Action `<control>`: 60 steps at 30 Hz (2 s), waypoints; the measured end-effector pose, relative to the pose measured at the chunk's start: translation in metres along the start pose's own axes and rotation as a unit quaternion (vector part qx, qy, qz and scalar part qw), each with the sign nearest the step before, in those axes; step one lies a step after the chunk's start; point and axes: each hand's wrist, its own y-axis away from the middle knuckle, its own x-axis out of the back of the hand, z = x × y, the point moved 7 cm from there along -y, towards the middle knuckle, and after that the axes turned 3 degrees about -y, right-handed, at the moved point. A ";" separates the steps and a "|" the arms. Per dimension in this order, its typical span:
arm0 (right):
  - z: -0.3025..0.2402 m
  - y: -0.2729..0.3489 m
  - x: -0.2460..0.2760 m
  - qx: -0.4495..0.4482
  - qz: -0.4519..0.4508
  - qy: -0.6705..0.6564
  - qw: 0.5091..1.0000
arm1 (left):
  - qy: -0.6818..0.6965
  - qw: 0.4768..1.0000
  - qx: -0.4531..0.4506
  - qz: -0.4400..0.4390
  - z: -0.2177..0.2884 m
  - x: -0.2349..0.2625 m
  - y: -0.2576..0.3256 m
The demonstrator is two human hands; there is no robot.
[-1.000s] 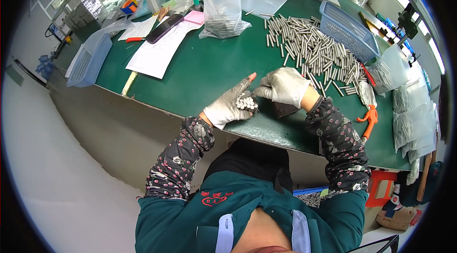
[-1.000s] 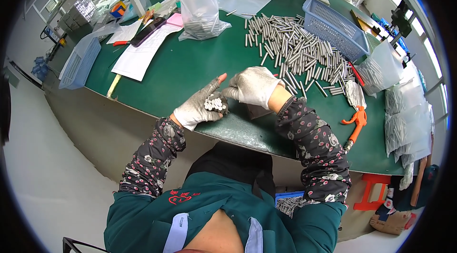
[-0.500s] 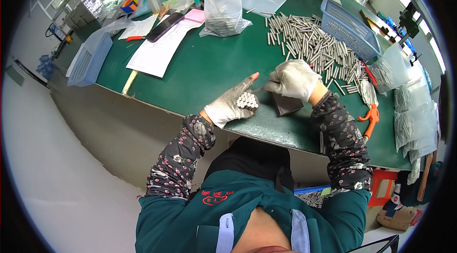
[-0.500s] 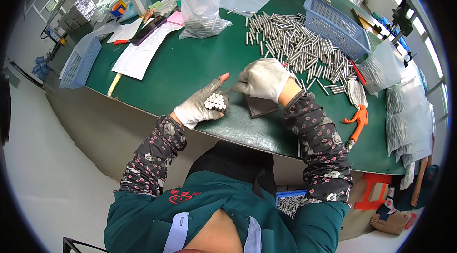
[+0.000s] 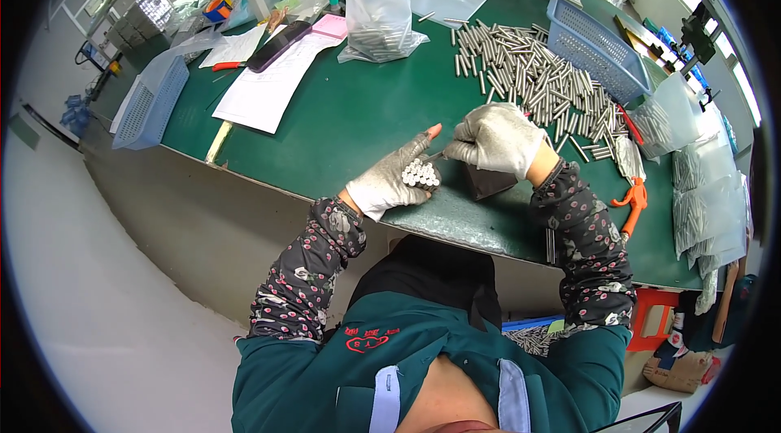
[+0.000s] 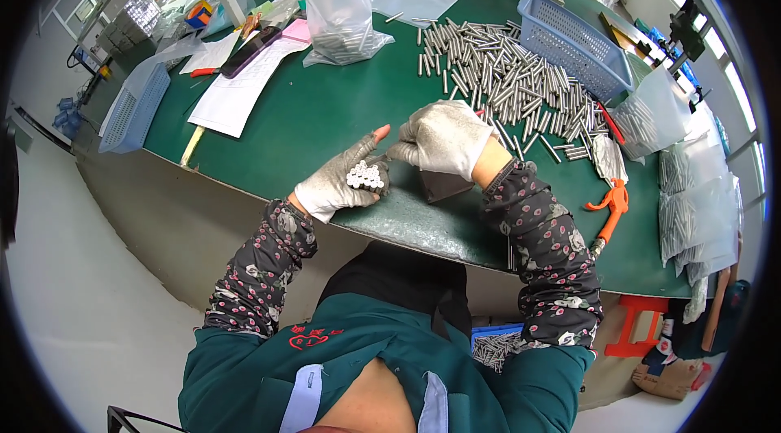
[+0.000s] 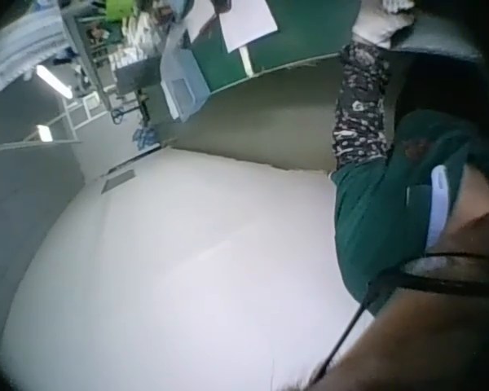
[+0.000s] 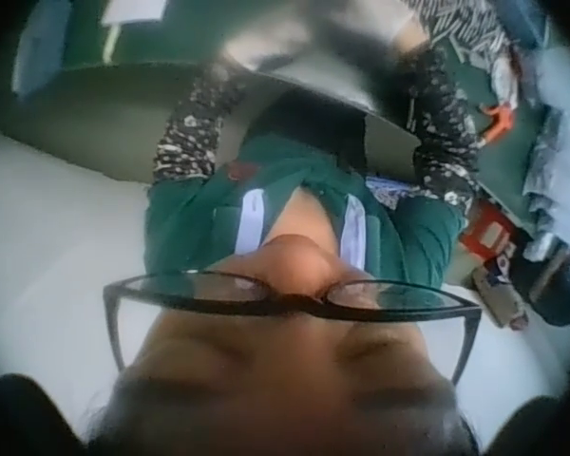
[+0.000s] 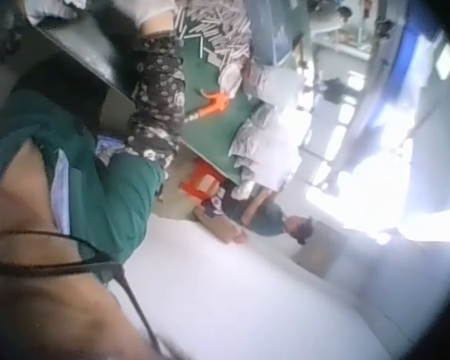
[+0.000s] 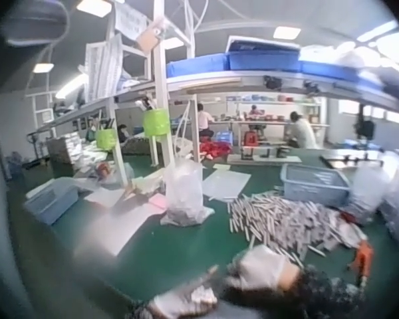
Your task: Sanding and using an air pressure gun to clean small cylindrical metal parts at a factory workbench.
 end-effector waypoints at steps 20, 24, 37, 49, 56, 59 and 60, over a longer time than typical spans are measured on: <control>-0.058 -0.026 -0.018 0.130 -0.044 0.127 0.982 | -0.010 0.999 -0.029 0.017 -0.003 0.010 -0.002; -0.061 -0.024 -0.024 0.114 -0.088 0.212 0.967 | 0.000 0.998 -0.027 0.058 -0.001 0.010 -0.002; -0.016 -0.010 0.023 -0.011 0.000 -0.004 1.000 | -0.017 0.999 0.024 0.028 -0.006 0.007 -0.003; -0.017 -0.010 -0.002 0.108 -0.017 0.010 0.994 | 0.005 0.999 0.044 0.009 -0.014 0.010 -0.001; 0.016 -0.007 0.019 0.068 0.074 0.028 0.995 | 0.018 0.999 0.042 0.029 -0.012 0.008 0.002; -0.012 -0.007 0.011 0.153 0.045 -0.011 0.987 | -0.002 0.999 0.043 0.031 -0.013 0.012 0.003; -0.019 -0.008 0.005 0.166 0.032 -0.022 0.985 | -0.021 0.998 0.050 0.024 -0.014 0.013 0.003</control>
